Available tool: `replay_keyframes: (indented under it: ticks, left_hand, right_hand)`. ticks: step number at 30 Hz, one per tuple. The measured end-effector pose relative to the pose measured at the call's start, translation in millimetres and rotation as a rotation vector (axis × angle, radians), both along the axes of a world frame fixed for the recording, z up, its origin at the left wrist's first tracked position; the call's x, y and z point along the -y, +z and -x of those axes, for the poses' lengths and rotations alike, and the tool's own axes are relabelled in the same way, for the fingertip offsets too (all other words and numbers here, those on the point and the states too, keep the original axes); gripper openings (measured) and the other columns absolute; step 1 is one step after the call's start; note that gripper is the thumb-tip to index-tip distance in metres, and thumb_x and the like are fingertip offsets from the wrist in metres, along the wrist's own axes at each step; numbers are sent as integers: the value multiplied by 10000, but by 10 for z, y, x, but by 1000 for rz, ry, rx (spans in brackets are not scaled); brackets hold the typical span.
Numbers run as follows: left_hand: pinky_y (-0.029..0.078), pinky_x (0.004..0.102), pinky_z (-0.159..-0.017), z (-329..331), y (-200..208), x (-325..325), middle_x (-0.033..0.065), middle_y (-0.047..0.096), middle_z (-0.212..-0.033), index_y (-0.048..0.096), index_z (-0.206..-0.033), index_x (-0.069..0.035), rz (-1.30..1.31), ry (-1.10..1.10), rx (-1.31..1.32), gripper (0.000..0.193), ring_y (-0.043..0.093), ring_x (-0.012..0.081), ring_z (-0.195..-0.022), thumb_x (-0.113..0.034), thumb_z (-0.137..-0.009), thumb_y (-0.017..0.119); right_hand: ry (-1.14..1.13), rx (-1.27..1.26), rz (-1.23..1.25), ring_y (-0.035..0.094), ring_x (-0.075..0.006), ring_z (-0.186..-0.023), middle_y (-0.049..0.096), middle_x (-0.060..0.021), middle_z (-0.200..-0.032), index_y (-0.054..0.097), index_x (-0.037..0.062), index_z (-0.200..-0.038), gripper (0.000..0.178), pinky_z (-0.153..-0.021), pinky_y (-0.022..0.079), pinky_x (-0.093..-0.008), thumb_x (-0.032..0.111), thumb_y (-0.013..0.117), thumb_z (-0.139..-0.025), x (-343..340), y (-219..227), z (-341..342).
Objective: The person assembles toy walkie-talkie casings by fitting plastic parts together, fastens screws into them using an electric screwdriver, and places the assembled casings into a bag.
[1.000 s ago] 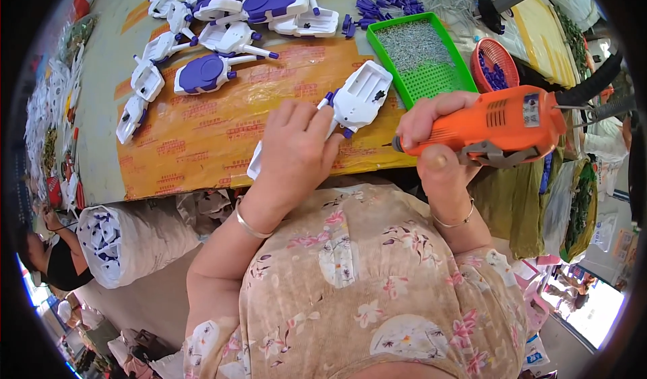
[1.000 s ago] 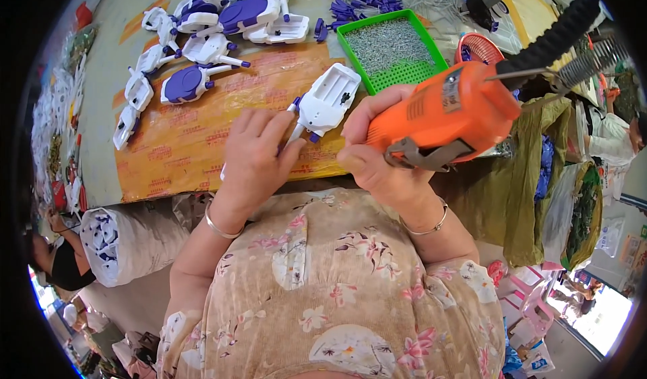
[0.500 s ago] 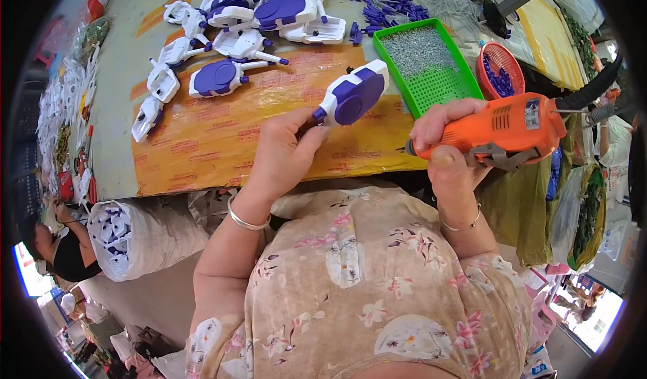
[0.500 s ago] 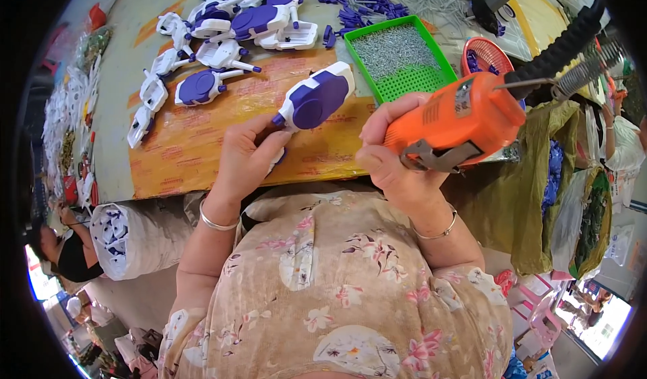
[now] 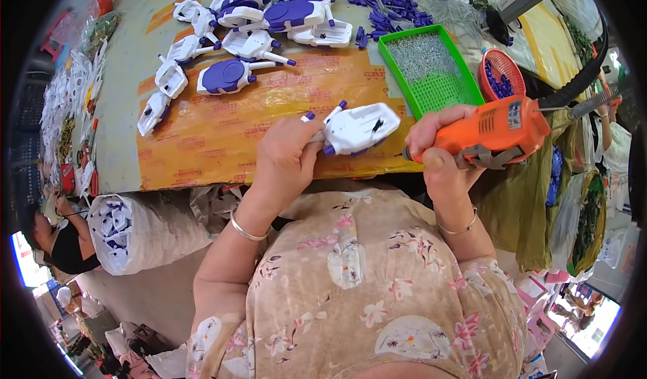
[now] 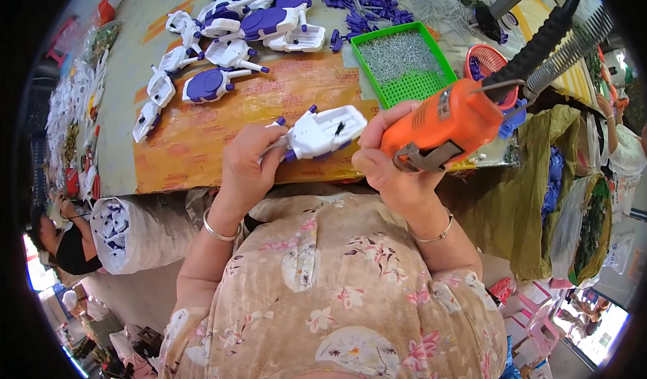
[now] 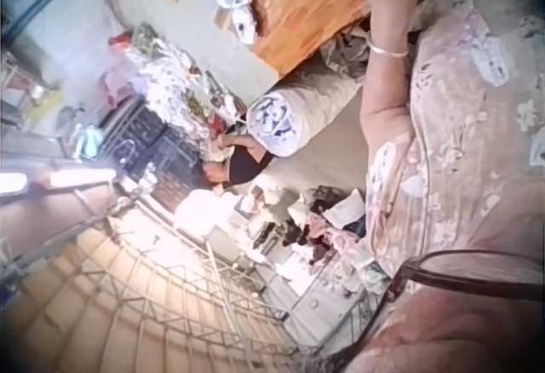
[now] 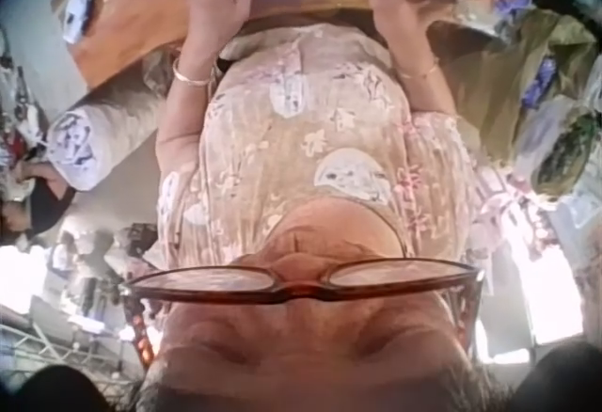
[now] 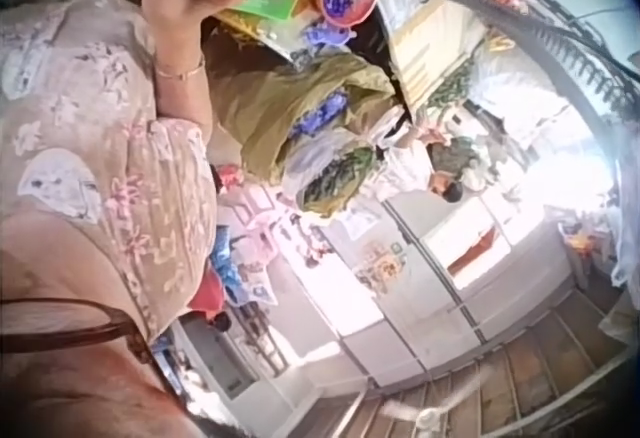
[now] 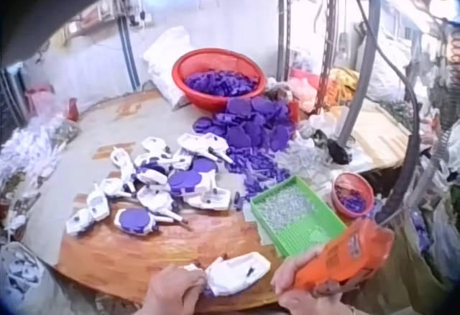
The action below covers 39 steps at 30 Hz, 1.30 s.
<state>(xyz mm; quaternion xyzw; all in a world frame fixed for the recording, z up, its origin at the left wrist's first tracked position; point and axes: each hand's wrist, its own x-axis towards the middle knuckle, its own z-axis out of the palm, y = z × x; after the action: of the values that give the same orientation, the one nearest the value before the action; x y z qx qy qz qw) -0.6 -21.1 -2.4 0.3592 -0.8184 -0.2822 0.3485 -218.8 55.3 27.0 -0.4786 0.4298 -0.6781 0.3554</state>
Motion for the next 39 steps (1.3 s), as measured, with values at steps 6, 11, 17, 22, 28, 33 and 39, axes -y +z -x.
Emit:
replay_keyframes:
  ticks: [6,11,17,22,28,33,39]
  left_hand:
    - [407,379,-738,-187,90,-249,86,566,-843,622,-877,-53,264,75,367,238,525,304,-834,-22,-667,730]
    - [433,419,-862,-258,16,-163,202,508,-1159,589,-859,-18,118,40,302,235,509,366,-1048,-31,-681,741]
    - [451,442,-859,-363,-174,-60,243,497,-1189,605,-874,-18,15,-3,234,232,518,401,-1043,-73,-699,747]
    - [457,421,-847,-387,-173,-15,241,515,-1168,599,-864,-11,7,3,163,219,528,392,-1026,-80,-718,747]
    - [466,351,-805,-476,-81,-1,193,540,-1124,560,-786,7,-8,93,123,163,565,302,-962,-57,-757,707]
    - [450,276,-749,-901,29,-63,93,639,-926,614,-797,64,-585,103,-213,166,554,140,-817,-102,-800,623]
    - [439,208,-647,-1961,-97,-461,20,647,-825,680,-969,79,-796,189,-605,314,548,58,-724,-178,-790,647]
  right_hand:
    - [114,-183,104,514,-90,-856,551,-24,-1035,454,14,-1148,516,-745,431,-230,-42,711,-704,2,-153,218]
    - [-1,53,9,495,-71,-946,525,-11,-1122,417,20,-1213,575,-835,423,-232,-37,710,-721,-49,-284,83]
    - [-21,105,-82,457,-60,-1010,498,15,-1169,407,34,-1247,589,-886,389,-224,-28,703,-741,-53,-305,69]
    - [258,784,-94,445,-53,-1033,484,23,-1190,410,69,-1260,599,-890,381,-217,-84,648,-732,-54,-438,160]
    - [-89,136,-36,486,-75,-984,508,7,-1149,422,71,-1245,615,-814,446,-259,-172,581,-703,-6,-297,-32]
    - [5,54,32,529,-193,-640,539,-98,-749,460,17,-1006,282,-670,488,-383,30,573,-748,123,-59,-115]
    - [12,82,125,532,-191,-649,539,-85,-750,473,13,-987,330,-658,483,-373,164,685,-784,163,-111,-57]
